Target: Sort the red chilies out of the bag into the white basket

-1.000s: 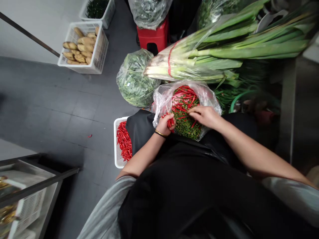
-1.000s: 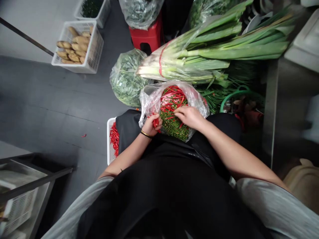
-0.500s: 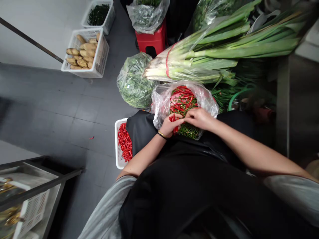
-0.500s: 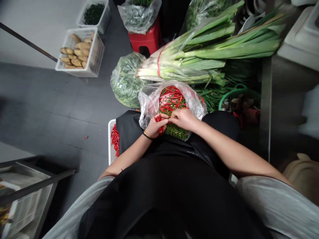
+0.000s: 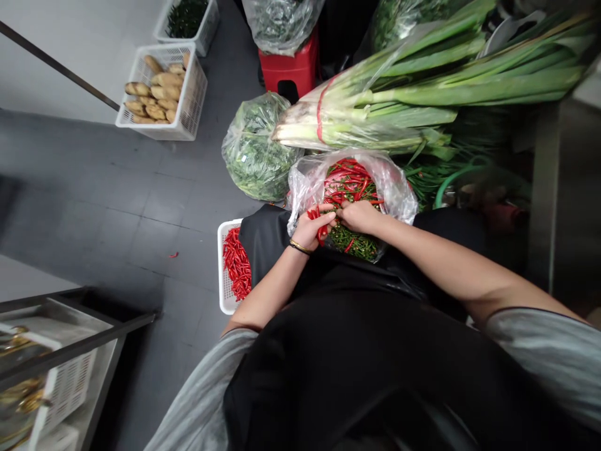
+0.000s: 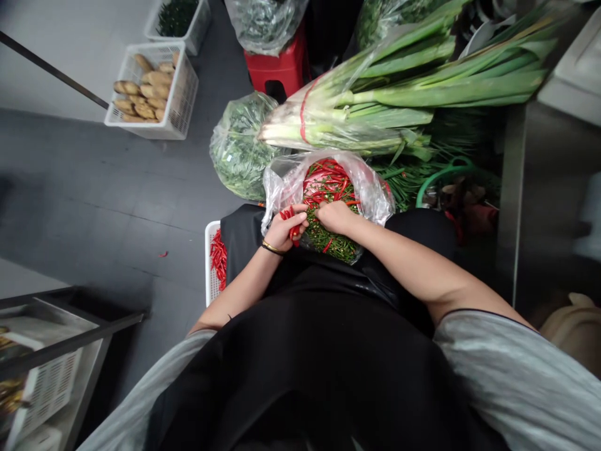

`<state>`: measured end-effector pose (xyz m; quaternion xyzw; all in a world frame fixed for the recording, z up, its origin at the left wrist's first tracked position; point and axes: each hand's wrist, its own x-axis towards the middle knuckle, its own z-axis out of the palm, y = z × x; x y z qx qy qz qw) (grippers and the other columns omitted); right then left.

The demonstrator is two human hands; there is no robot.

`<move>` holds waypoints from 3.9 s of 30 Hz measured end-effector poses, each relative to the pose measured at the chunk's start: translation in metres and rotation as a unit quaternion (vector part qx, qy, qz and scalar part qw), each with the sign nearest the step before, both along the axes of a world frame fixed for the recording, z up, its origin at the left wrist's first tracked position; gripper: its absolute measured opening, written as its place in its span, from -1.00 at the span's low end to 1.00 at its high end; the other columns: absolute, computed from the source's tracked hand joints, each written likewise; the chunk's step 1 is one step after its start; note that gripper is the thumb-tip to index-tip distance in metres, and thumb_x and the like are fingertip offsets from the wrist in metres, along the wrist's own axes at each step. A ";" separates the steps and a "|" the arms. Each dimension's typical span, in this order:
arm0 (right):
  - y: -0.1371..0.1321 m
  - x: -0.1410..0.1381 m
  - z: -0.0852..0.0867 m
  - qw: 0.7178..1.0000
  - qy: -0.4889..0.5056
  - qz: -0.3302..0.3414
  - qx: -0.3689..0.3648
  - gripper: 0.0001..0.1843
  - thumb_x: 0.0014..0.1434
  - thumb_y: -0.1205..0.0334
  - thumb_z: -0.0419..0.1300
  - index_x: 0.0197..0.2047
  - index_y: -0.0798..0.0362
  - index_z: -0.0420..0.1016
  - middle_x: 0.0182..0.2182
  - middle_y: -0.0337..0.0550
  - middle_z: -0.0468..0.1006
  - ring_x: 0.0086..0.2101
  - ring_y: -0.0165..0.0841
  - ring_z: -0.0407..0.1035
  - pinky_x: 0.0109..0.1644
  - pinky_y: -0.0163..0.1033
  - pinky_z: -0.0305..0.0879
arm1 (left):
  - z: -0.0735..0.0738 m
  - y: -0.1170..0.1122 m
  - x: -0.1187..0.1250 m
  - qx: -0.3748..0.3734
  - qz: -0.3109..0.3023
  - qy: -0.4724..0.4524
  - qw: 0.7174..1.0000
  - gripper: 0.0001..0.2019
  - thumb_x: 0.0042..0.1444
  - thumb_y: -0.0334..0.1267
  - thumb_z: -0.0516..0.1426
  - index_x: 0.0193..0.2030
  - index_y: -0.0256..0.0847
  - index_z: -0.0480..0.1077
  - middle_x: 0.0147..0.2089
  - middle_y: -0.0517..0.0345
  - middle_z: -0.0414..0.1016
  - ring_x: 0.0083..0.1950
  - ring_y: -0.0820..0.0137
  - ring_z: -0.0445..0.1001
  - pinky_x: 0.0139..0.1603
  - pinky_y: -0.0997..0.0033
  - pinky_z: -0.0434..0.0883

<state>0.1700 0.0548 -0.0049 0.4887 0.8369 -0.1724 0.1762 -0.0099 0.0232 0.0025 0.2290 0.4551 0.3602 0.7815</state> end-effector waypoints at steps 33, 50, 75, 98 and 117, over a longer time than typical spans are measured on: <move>-0.064 0.031 0.000 0.997 0.071 0.011 0.002 -0.79 0.27 0.25 0.06 -0.20 0.09 0.51 -0.23 0.01 0.48 -0.39 -0.35 0.33 -0.42 -0.28 0.04 | 0.002 -0.006 -0.008 -0.099 -0.065 -0.190 0.975 -0.83 0.09 -0.22 0.20 -0.31 -0.28 0.34 -0.46 0.15 0.40 -0.57 0.56 0.30 -0.73 0.68 -0.07; -0.010 0.036 0.029 0.974 0.135 -0.174 0.059 -0.90 0.12 0.45 0.19 -0.38 0.13 0.50 -0.23 0.14 0.56 -0.25 -0.18 0.43 -0.17 -0.14 0.27 | 0.038 -0.019 -0.122 0.105 0.060 0.032 0.992 -0.65 -0.19 -0.23 0.34 -0.39 -0.22 0.24 -0.53 0.30 0.35 -0.69 0.66 0.13 -0.77 0.68 -0.03; -0.095 0.004 0.032 0.761 0.495 -0.333 -0.256 -0.61 0.03 -0.14 0.27 -0.43 0.04 0.43 -0.67 -0.34 0.42 -0.64 -0.46 0.31 -0.54 -0.35 0.24 | 0.008 -0.035 0.015 0.326 -0.167 0.239 0.899 -0.68 0.23 -0.08 0.07 -0.33 -0.25 0.52 -0.47 0.14 0.51 -0.48 0.47 0.42 -0.37 0.47 0.38; -0.104 0.024 0.046 0.786 0.534 -0.253 -0.182 -0.47 0.29 -0.21 0.00 -0.54 -0.01 0.29 -0.71 -0.29 0.30 -0.64 -0.42 0.23 -0.46 -0.28 0.19 | 0.039 -0.044 0.001 0.201 -0.275 0.037 0.939 -0.49 0.01 0.24 0.19 -0.42 -0.26 0.33 -0.61 0.32 0.20 -0.63 0.64 0.11 -0.62 0.55 0.06; -0.001 0.041 0.006 0.971 0.145 -0.190 -0.027 -0.71 0.23 0.12 0.08 -0.29 0.05 0.60 -0.34 -0.13 0.64 -0.31 -0.29 0.48 -0.21 -0.27 0.29 | -0.005 -0.010 0.031 0.016 -0.039 0.075 0.996 -0.78 0.02 -0.23 0.28 -0.28 -0.32 0.40 -0.46 0.18 0.46 -0.45 0.55 0.46 -0.49 0.61 0.33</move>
